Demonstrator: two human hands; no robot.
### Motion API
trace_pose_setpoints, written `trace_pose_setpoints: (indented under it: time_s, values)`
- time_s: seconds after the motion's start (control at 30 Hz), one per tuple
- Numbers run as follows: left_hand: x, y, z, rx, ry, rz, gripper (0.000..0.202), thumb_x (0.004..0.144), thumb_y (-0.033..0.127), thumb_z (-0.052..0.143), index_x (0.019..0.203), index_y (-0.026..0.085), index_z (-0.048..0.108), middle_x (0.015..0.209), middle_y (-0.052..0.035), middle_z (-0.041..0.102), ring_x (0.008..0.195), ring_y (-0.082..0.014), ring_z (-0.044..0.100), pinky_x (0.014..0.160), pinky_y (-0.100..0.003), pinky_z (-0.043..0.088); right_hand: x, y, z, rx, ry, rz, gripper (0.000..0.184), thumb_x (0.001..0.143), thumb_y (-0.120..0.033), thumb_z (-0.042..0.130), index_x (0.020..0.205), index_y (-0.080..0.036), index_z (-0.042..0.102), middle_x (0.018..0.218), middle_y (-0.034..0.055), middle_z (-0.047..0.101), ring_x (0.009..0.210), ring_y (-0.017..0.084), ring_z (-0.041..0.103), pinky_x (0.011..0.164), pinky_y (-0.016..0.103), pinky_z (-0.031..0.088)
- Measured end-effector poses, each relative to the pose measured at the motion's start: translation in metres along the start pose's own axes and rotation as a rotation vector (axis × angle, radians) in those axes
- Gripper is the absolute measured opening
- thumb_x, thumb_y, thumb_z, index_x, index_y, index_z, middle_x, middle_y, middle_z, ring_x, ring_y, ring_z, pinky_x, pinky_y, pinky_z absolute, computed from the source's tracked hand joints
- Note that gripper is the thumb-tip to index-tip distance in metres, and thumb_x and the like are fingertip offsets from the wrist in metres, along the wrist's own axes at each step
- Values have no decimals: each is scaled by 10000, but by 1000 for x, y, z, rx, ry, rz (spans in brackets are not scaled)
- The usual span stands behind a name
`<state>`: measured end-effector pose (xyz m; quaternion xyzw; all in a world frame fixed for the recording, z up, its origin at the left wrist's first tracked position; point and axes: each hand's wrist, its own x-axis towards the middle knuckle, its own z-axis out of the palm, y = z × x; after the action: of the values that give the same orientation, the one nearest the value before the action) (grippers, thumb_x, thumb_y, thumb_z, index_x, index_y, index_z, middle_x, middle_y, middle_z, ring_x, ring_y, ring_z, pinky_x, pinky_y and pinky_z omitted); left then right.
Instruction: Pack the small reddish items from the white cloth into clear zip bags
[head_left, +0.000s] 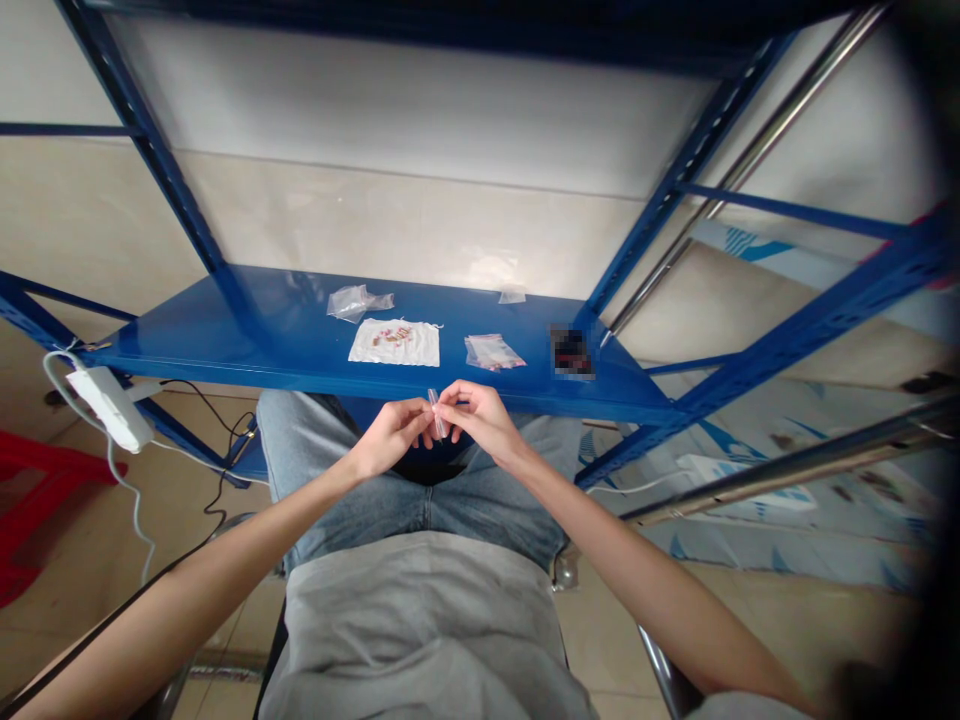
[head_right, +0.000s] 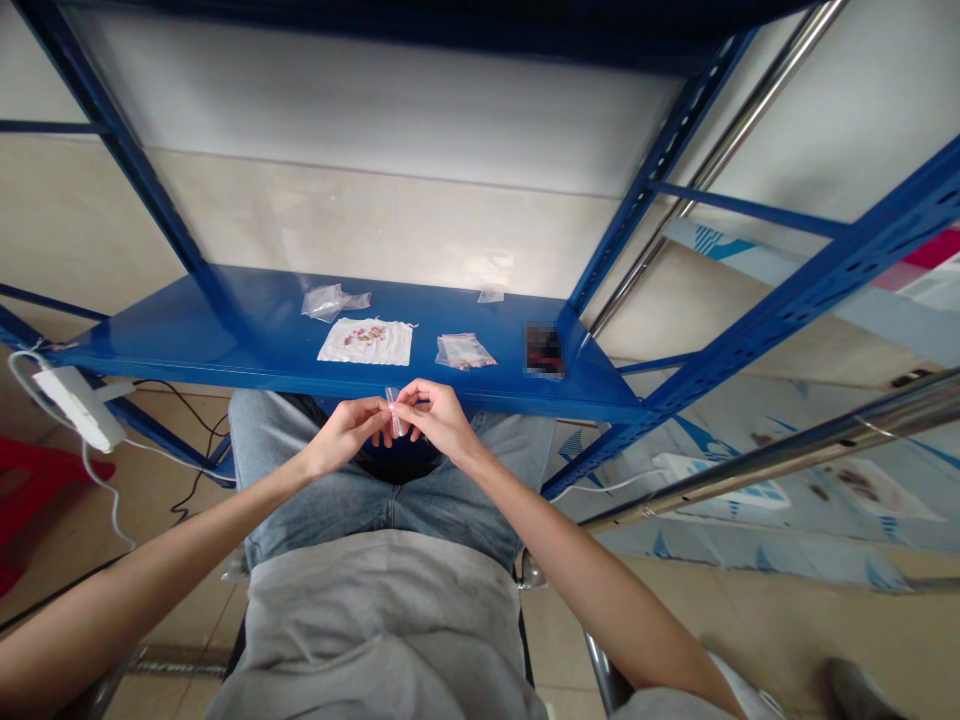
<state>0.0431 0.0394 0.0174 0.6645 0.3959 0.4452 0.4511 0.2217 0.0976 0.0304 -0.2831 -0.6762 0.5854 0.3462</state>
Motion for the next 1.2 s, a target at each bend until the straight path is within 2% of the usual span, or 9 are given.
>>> trace_pose_setpoints:
  time_s: [0.23,0.43,0.73,0.97,1.2]
  values:
    - [1,4,0,-22,17,-4,362,985,445,468,853,135,600,706,-28,623,605,-113,578,577,-228,446,0,4,0,-21,0,-22,280,859,-435,669,910,-161,648,727,25,672,591,140,639,455,209,496]
    - [0,-2,0,52,36,34,331,951,420,537,812,131,618,740,-38,640,641,-120,578,626,-237,467,-3,5,1,-107,-11,-36,321,867,-466,653,905,-151,695,733,50,708,602,148,653,458,201,470]
    - [-1,-2,0,125,90,0,341,945,386,532,730,134,609,641,-9,606,582,-103,536,589,-217,421,-4,7,3,-202,-32,-55,307,897,-449,605,907,-152,679,789,66,715,632,157,662,476,209,481]
    - [-1,-4,2,108,122,-40,288,919,343,545,723,139,603,646,-10,618,581,-108,546,589,-220,428,-3,9,1,-197,-37,-39,260,882,-413,624,945,-167,680,814,59,719,635,157,666,473,210,487]
    - [-4,-4,4,347,197,-17,223,860,283,573,712,141,660,653,-4,652,574,-103,513,569,-212,381,-5,6,5,-261,2,-8,215,876,-365,605,839,-161,662,785,69,732,595,174,685,492,238,492]
